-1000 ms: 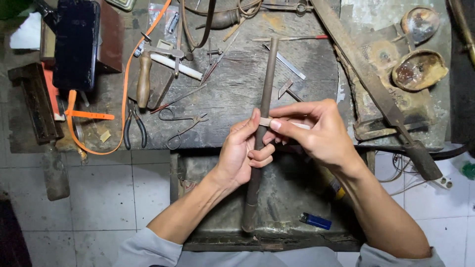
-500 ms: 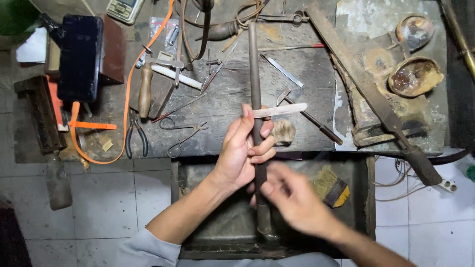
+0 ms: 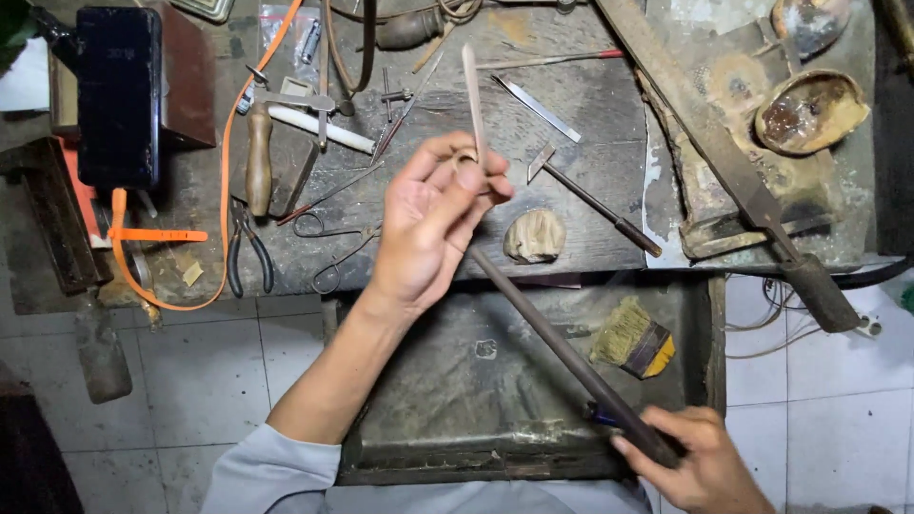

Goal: Shaping a metal strip into a ring using a mandrel, file, and pliers at a jewelry workbench.

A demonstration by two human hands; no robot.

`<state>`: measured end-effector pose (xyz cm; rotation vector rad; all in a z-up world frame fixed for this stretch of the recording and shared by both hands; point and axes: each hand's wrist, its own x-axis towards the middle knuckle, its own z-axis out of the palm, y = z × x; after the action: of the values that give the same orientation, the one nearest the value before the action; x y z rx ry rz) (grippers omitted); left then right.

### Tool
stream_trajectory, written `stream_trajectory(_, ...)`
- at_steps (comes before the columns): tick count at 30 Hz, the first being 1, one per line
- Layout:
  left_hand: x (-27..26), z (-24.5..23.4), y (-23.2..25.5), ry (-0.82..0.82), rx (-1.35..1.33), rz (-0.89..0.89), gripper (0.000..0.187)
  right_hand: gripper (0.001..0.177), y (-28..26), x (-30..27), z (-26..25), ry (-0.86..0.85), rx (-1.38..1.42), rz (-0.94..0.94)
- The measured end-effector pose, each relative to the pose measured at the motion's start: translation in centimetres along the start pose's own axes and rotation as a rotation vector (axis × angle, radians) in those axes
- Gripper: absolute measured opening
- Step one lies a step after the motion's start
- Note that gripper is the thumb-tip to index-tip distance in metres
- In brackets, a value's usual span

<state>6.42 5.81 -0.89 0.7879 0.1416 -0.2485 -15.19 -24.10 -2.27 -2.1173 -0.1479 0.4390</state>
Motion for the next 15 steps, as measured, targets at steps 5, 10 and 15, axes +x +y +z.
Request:
stream_trajectory(5,-0.6,-0.7,-2.4,-0.144,0.088,0.086,0.026,0.015,5.7,-4.2,-3.1,-0.170,-0.096,0.254)
stream_trajectory(10,-0.6,-1.3,-3.5,-0.183,0.085,0.038,0.021,0.011,7.1,-3.2,-2.4,-0.097,-0.331,0.351)
stream_trajectory(15,-0.5,-1.8,-4.1,-0.192,0.117,0.063,0.025,0.028,6.3,1.7,1.4,0.309,-0.638,0.358)
